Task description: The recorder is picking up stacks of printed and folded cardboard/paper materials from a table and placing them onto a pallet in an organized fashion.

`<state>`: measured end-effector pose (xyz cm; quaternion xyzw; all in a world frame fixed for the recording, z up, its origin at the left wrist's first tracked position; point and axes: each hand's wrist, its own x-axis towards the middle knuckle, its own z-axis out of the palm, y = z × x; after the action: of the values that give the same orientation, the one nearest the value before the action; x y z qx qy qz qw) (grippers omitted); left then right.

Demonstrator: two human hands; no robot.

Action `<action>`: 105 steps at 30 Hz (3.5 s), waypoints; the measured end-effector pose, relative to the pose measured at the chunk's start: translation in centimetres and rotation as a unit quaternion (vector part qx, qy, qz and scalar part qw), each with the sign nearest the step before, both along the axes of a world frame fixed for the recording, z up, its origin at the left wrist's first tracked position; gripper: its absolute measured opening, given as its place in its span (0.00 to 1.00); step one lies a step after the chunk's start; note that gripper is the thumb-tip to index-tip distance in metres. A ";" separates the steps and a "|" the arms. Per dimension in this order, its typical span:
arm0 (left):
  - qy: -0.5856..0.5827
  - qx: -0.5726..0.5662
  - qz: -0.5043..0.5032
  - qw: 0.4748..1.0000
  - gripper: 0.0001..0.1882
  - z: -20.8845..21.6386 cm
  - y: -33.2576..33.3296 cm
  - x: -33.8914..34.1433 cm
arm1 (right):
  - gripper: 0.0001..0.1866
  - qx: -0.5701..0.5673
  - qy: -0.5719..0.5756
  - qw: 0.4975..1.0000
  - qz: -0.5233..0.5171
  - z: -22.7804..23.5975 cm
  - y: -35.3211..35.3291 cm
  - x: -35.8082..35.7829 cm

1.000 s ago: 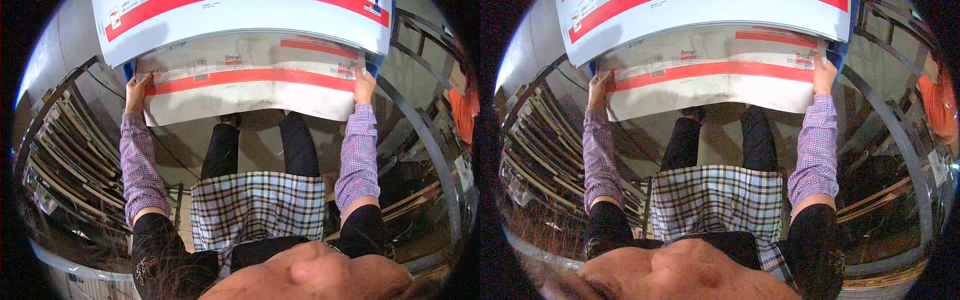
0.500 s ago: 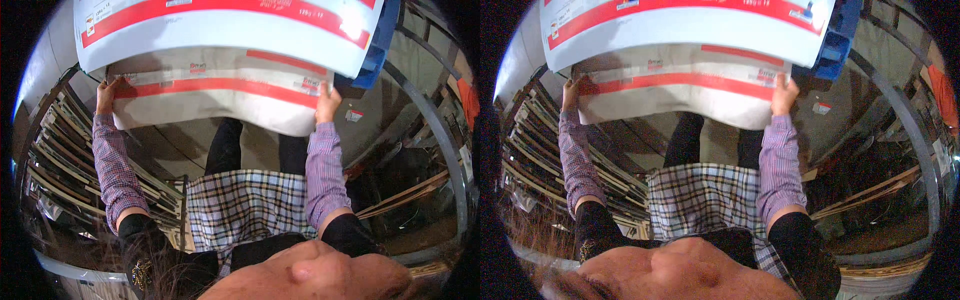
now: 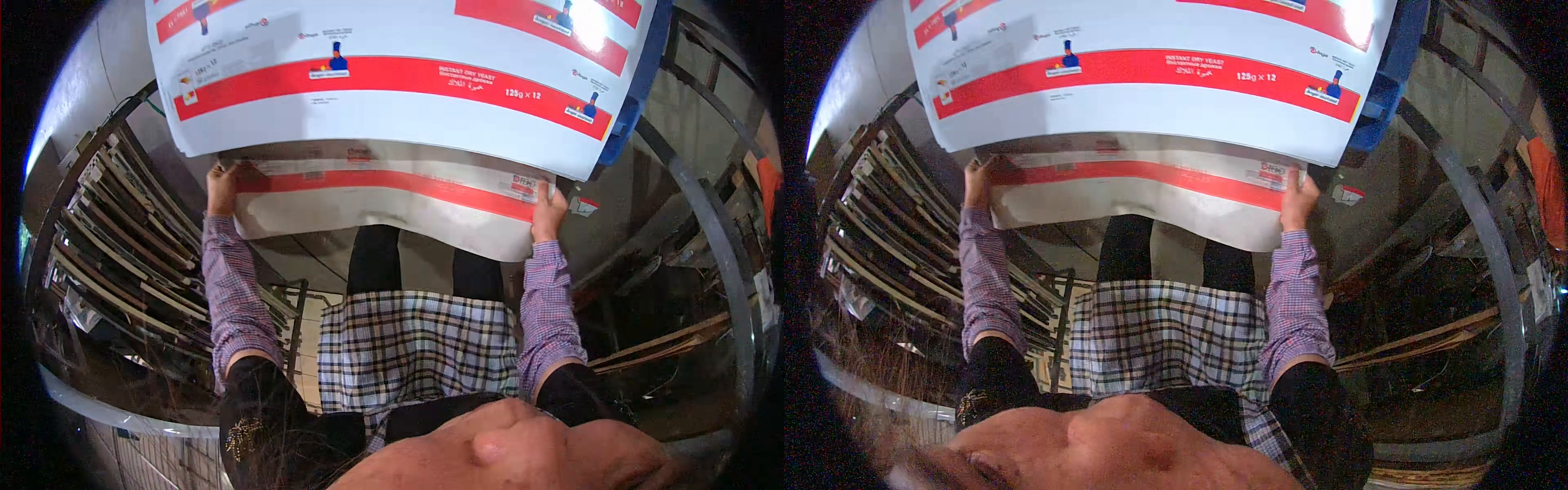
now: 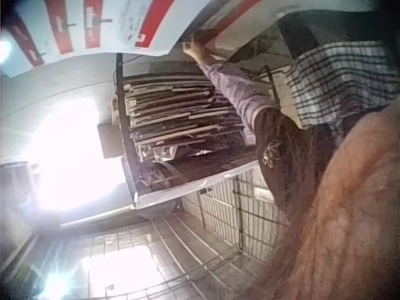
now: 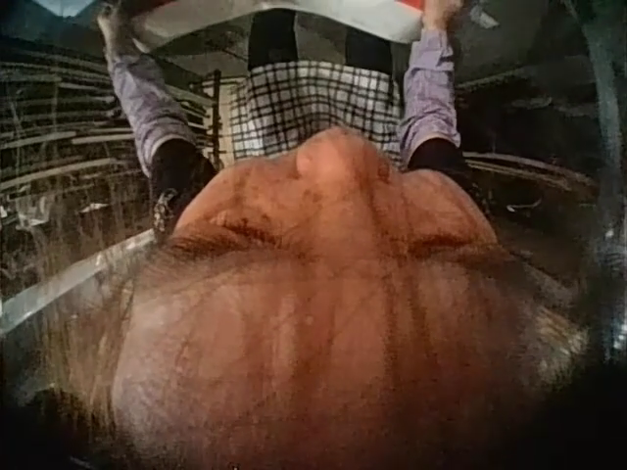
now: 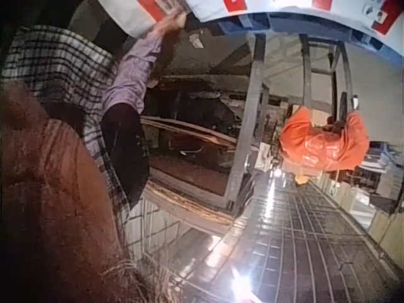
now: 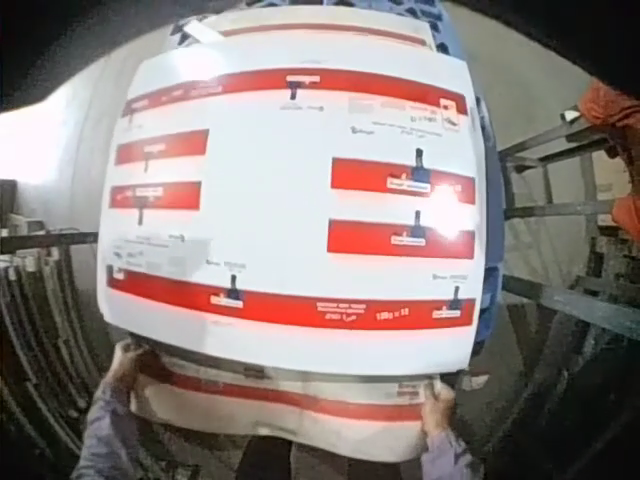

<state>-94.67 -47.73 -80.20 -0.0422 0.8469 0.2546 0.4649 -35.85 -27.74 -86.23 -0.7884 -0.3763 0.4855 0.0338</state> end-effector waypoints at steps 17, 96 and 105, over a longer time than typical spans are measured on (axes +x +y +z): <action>-0.212 -0.242 -0.343 0.883 0.25 -6.5 4.5 20.0 | 0.22 -0.390 0.038 0.914 0.106 -0.9 -2.7 -3.8; 0.058 -0.102 -0.313 0.942 0.14 17.3 0.7 18.4 | 0.12 -0.166 0.118 0.978 0.042 22.0 -3.9 11.9; 0.210 -0.080 -0.342 0.913 0.20 12.7 6.1 12.2 | 0.12 -0.027 0.094 0.995 0.013 11.1 6.6 9.7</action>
<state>-82.51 -41.61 -67.46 0.2674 0.9051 0.0149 0.3301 -26.15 -21.18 -75.16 -0.7348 -0.3679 0.5683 0.0414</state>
